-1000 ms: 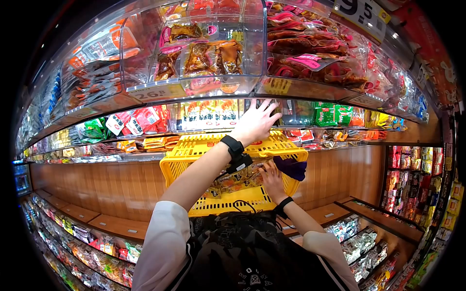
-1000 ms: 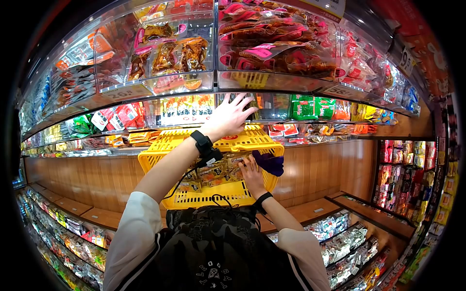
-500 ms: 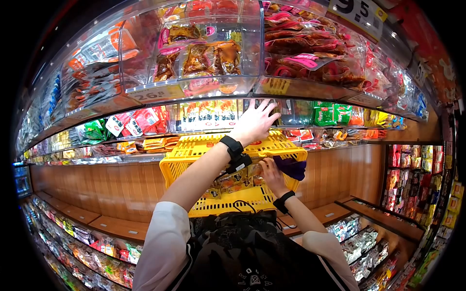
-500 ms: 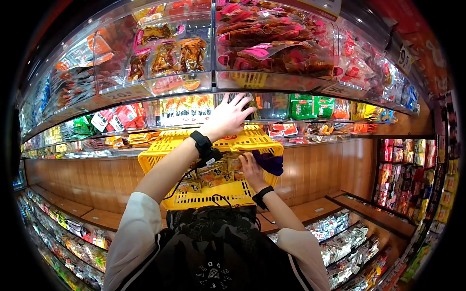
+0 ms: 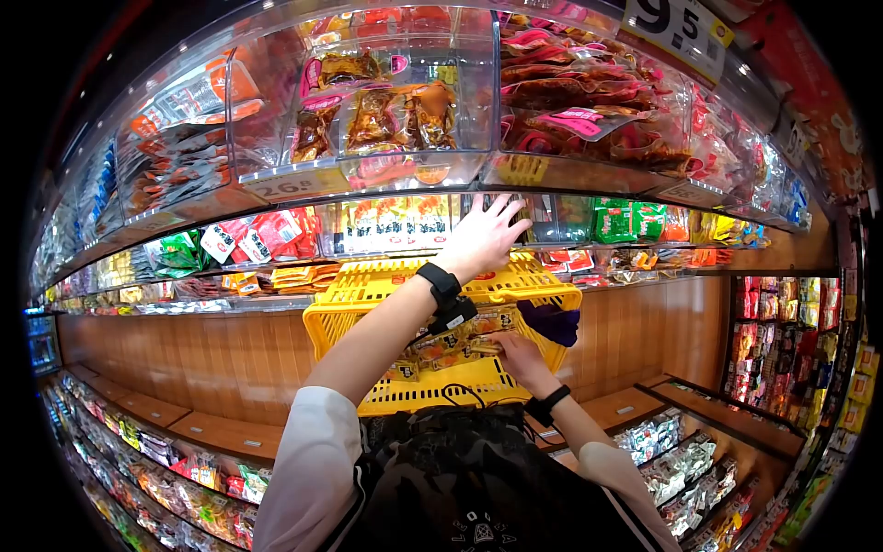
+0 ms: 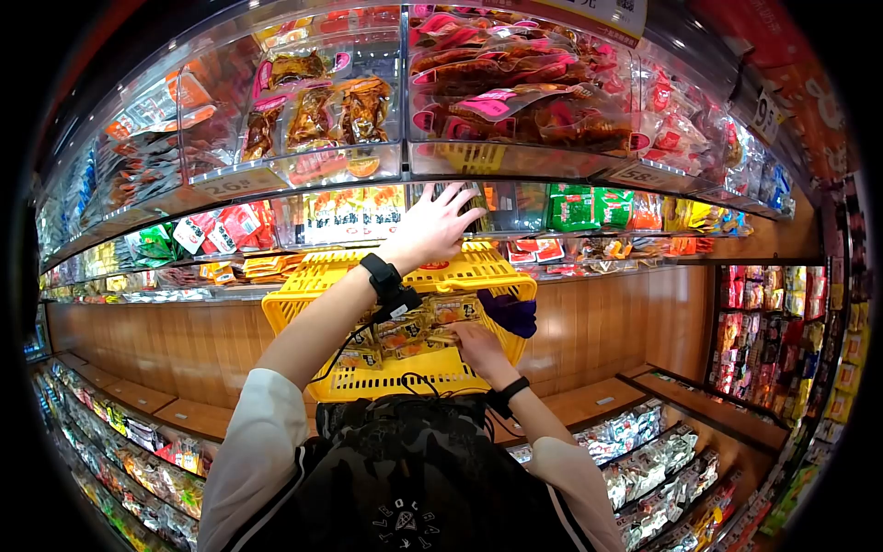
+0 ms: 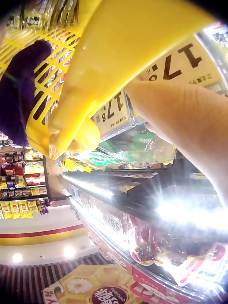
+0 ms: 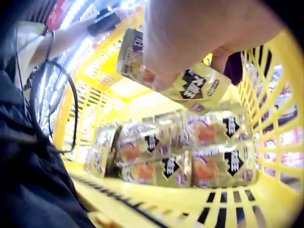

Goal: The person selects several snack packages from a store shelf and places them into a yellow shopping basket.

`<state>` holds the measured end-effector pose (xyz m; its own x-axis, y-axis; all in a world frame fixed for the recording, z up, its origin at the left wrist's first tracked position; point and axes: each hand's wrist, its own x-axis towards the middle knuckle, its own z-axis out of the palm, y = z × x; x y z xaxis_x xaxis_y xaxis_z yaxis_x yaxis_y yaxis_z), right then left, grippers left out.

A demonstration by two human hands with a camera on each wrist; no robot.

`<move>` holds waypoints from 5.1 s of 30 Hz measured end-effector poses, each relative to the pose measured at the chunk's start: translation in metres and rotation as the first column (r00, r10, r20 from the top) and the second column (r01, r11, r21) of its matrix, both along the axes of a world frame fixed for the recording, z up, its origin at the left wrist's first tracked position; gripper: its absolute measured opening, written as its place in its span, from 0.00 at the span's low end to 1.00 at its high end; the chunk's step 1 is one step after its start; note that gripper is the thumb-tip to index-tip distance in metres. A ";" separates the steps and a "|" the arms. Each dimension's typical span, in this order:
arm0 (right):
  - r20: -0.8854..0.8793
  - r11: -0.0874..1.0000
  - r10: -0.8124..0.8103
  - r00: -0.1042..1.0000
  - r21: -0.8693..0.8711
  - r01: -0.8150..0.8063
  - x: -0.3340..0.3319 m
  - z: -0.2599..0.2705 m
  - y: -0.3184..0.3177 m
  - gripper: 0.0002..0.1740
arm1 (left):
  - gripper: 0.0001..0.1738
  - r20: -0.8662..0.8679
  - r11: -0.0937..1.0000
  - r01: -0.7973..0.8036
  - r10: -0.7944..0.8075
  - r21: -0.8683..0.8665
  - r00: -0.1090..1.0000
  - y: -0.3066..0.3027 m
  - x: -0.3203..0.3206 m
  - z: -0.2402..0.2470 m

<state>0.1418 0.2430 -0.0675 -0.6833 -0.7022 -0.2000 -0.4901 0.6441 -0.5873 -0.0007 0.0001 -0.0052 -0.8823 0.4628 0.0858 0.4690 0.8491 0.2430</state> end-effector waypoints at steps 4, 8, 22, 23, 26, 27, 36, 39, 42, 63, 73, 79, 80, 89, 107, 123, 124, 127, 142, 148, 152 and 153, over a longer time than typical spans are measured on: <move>0.144 0.921 -0.109 0.983 -0.358 0.155 -0.013 0.062 0.005 0.15 | 0.35 0.014 1.000 0.004 -0.004 0.012 1.000 0.000 0.000 0.001; 0.482 0.462 -0.431 0.763 -0.609 0.645 -0.070 0.116 -0.019 0.18 | 0.35 0.027 1.000 0.004 -0.004 0.009 1.000 0.001 -0.001 0.002; -0.268 0.836 -0.421 0.867 0.256 0.485 -0.239 0.054 -0.073 0.19 | 0.39 -0.023 1.000 0.004 -0.003 0.021 1.000 0.001 -0.002 0.002; -0.186 0.850 -0.398 0.898 0.294 0.437 -0.240 0.046 -0.072 0.20 | 0.39 -0.021 1.000 0.004 -0.003 0.024 1.000 0.001 -0.002 0.000; -0.048 0.887 -0.380 0.924 0.266 0.379 -0.250 0.039 -0.067 0.22 | 0.40 -0.051 0.999 -0.024 0.025 0.024 0.998 0.002 -0.002 0.003; 0.027 0.909 -0.355 0.934 0.244 0.339 -0.250 0.044 -0.066 0.23 | 0.40 -0.048 0.999 -0.027 0.028 0.027 0.998 0.002 -0.001 0.003; 0.122 0.943 -0.324 0.938 0.115 0.311 -0.239 0.049 -0.048 0.24 | 0.49 -0.066 0.999 0.006 -0.003 0.048 0.998 0.001 0.001 0.010; 0.032 0.993 -0.106 0.994 0.049 0.104 -0.242 0.059 -0.039 0.20 | 0.49 -0.077 0.999 0.019 -0.016 0.038 0.997 0.000 0.000 0.009; 0.133 0.976 -0.218 0.967 0.021 0.217 -0.237 0.061 -0.036 0.17 | 0.48 -0.060 1.000 0.020 -0.019 0.023 0.998 0.000 0.000 0.008; 0.112 0.966 -0.205 0.972 -0.137 0.220 -0.222 0.068 -0.031 0.16 | 0.44 0.059 1.000 0.024 -0.024 -0.005 0.998 0.006 -0.006 0.005; -0.259 0.956 -0.234 0.937 -0.236 0.173 -0.169 0.137 -0.055 0.11 | 0.42 0.067 0.999 0.030 -0.028 -0.017 0.997 0.005 -0.006 0.005; 0.550 0.940 0.297 0.780 -0.024 -0.341 -0.072 0.107 -0.058 0.13 | 0.40 0.061 0.999 0.034 -0.034 -0.008 0.998 0.004 -0.006 0.002; 0.411 0.940 0.245 0.878 0.122 -0.319 -0.051 0.073 -0.051 0.14 | 0.39 0.055 0.999 0.031 -0.030 -0.009 0.998 0.005 -0.006 0.001; -0.360 0.982 -0.011 0.933 0.172 0.078 0.007 -0.069 -0.022 0.47 | 0.39 0.065 1.000 0.024 -0.023 -0.013 0.998 0.005 -0.004 0.003; -0.303 0.993 -0.060 0.951 0.078 0.087 0.003 -0.093 0.002 0.19 | 0.37 0.049 0.999 0.020 -0.021 0.028 0.999 0.005 -0.005 0.001; 0.646 0.373 -0.335 0.686 -0.577 0.726 -0.052 0.106 -0.007 0.20 | 0.39 0.056 0.999 0.025 -0.027 0.039 0.998 0.005 -0.005 0.005; 0.729 0.267 -0.270 0.629 -0.571 0.776 -0.070 0.123 -0.013 0.20 | 0.40 0.073 0.999 0.013 -0.017 0.044 0.997 0.005 -0.006 0.005; 0.764 0.197 -0.310 0.566 -0.531 0.824 -0.122 0.116 -0.025 0.19 | 0.43 0.072 0.999 0.010 -0.013 0.047 0.997 0.005 -0.006 0.003; -0.420 0.938 -0.249 0.873 0.120 0.326 -0.244 0.018 -0.071 0.22 | 0.41 0.026 1.000 0.003 -0.003 -0.024 1.000 0.006 -0.007 0.002; -0.217 0.932 -0.211 0.953 0.248 0.263 -0.266 -0.007 -0.065 0.22 | 0.42 0.021 0.999 0.003 -0.002 -0.036 1.000 0.006 -0.006 0.004; -0.172 0.876 -0.259 0.950 0.373 0.306 -0.264 -0.003 -0.075 0.21 | 0.45 0.016 1.000 -0.023 0.023 0.001 1.000 0.006 -0.006 0.005; -0.172 0.875 -0.260 0.950 0.373 0.307 -0.264 -0.006 -0.076 0.21 | 0.45 0.016 1.000 -0.023 0.023 0.001 1.000 0.006 -0.006 0.005</move>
